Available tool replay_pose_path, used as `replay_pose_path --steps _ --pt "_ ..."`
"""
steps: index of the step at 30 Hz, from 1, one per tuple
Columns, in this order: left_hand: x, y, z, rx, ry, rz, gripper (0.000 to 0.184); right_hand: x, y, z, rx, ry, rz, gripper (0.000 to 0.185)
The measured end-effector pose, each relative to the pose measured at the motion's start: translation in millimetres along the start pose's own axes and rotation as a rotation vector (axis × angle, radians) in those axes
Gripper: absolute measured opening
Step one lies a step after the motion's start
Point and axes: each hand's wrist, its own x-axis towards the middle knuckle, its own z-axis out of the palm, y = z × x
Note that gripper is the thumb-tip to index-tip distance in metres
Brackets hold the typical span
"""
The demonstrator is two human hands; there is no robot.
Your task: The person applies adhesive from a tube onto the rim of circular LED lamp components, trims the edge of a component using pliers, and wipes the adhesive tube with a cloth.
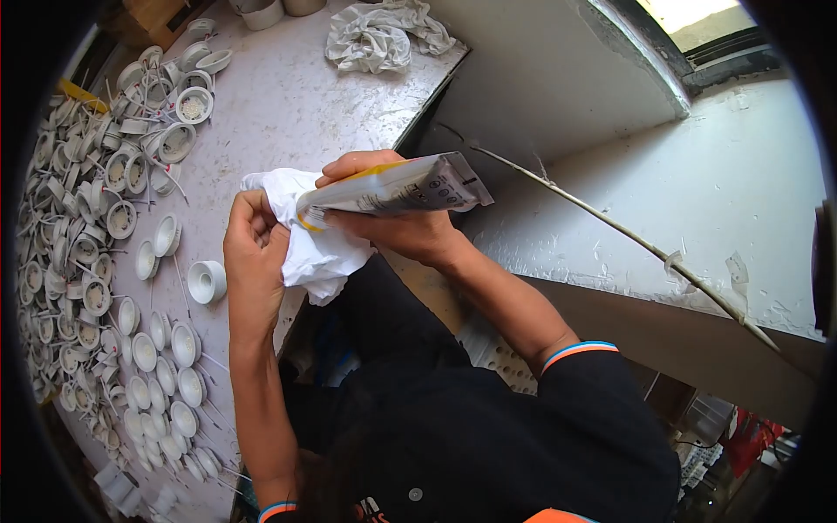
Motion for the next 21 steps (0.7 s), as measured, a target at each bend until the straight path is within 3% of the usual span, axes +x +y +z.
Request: replay_pose_path --steps 2,4,6,9,21 --pt "1 2 3 0.042 -0.026 0.012 0.009 -7 9 2 0.212 0.083 -0.019 0.039" --pt "0 1 3 0.028 -0.057 -0.031 0.01 -14 12 4 0.489 0.17 0.133 0.037" --pt "0 -3 3 0.057 -0.05 0.004 0.011 -16 -2 3 0.563 0.287 0.298 0.04" --pt "0 -23 -10 0.111 -0.004 -0.051 0.009 -17 -2 -9 0.694 0.567 0.359 0.039" --pt "30 -17 -8 -0.203 0.212 0.073 0.019 -22 -22 -23 1.039 0.629 0.501 0.037"
